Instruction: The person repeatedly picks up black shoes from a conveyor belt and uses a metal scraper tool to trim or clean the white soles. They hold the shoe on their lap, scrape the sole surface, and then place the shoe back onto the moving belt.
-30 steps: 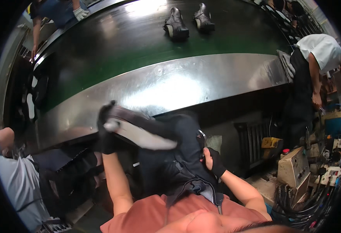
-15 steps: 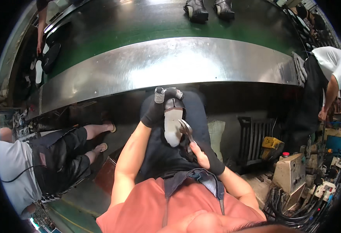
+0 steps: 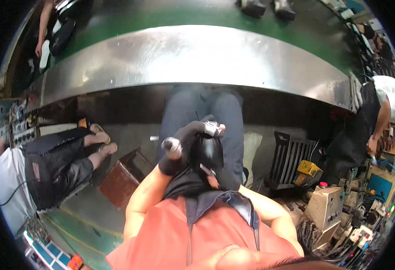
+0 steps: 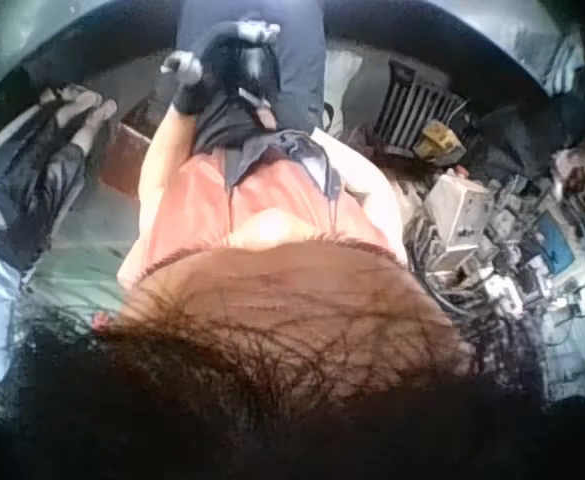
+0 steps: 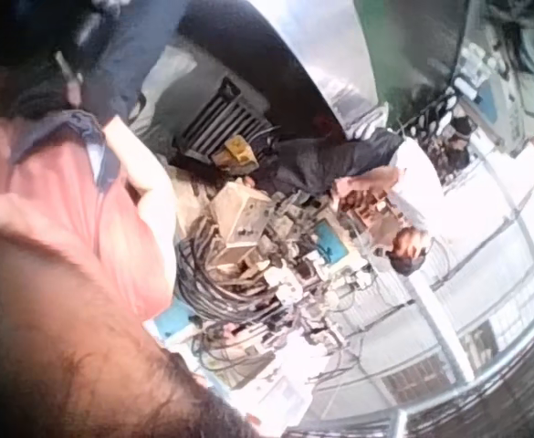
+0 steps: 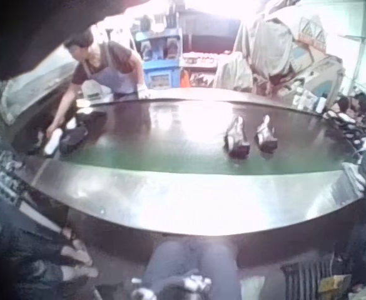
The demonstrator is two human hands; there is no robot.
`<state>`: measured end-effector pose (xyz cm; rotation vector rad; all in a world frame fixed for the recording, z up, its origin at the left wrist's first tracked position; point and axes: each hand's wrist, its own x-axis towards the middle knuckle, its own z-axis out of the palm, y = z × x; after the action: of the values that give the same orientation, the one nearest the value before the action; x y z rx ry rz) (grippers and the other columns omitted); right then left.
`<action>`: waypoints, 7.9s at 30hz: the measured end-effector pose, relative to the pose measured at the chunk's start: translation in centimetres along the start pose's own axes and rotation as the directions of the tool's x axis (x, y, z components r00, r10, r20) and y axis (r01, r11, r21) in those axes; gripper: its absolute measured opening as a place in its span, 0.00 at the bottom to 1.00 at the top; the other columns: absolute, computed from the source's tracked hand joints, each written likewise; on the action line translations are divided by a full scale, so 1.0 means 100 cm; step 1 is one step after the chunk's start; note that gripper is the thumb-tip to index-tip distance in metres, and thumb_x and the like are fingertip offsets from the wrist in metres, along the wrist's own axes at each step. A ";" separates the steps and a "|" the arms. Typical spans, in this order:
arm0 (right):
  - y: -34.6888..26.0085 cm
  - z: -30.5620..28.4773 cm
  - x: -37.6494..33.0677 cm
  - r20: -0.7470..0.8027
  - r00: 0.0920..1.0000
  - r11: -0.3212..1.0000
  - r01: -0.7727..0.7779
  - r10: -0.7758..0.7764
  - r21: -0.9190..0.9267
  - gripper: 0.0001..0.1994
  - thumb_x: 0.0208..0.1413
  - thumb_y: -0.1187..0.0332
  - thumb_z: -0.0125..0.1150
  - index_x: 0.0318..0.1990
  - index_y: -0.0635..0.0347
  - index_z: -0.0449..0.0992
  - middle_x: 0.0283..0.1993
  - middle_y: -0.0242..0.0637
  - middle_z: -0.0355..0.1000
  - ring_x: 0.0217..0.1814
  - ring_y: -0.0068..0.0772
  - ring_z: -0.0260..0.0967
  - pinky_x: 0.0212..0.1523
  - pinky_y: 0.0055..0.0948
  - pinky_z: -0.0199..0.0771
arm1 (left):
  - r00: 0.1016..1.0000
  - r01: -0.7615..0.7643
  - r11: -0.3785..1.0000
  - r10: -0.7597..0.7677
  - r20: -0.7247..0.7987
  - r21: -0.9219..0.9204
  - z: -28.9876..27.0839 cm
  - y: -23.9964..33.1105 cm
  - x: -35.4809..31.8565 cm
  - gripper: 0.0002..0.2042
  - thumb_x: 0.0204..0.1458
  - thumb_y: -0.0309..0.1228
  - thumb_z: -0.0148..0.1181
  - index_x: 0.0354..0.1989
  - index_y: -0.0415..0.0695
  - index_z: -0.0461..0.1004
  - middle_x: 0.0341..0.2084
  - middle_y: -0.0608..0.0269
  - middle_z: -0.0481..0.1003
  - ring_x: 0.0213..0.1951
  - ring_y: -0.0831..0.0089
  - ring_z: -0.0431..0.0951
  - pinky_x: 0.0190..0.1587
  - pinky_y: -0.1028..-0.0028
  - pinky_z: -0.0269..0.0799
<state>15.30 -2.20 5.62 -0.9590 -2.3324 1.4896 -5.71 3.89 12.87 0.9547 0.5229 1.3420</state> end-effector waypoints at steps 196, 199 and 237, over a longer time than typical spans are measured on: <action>0.009 -0.119 0.038 0.254 0.885 0.921 -0.383 0.389 -0.075 0.22 0.65 0.52 0.45 0.37 0.65 0.74 0.30 0.43 0.73 0.33 0.33 0.69 0.38 0.34 0.68 | 0.811 0.431 0.901 -0.411 -0.416 -0.049 -0.055 -0.077 -0.017 0.27 0.65 0.49 0.35 0.57 0.37 0.65 0.38 0.59 0.74 0.35 0.71 0.74 0.40 0.71 0.72; 0.022 -0.128 0.044 0.389 0.843 0.880 -0.453 0.371 0.144 0.22 0.67 0.53 0.44 0.44 0.67 0.75 0.38 0.31 0.75 0.40 0.26 0.69 0.44 0.30 0.69 | 0.723 0.612 0.783 -0.611 -0.322 -0.110 -0.068 -0.093 -0.020 0.36 0.61 0.62 0.28 0.47 0.40 0.74 0.34 0.63 0.76 0.36 0.75 0.74 0.44 0.76 0.70; -0.083 -0.115 0.060 0.355 0.701 0.666 0.708 -0.619 -0.236 0.18 0.51 0.53 0.59 0.28 0.61 0.72 0.25 0.49 0.69 0.28 0.46 0.73 0.28 0.35 0.74 | 0.853 0.401 0.909 -0.416 -0.314 -0.115 -0.069 -0.105 -0.020 0.28 0.60 0.46 0.42 0.64 0.41 0.56 0.53 0.56 0.68 0.52 0.65 0.71 0.56 0.69 0.65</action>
<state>13.05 7.65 17.18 0.1138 -2.7384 0.9191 -5.55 4.33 0.19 0.5334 0.8987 1.1187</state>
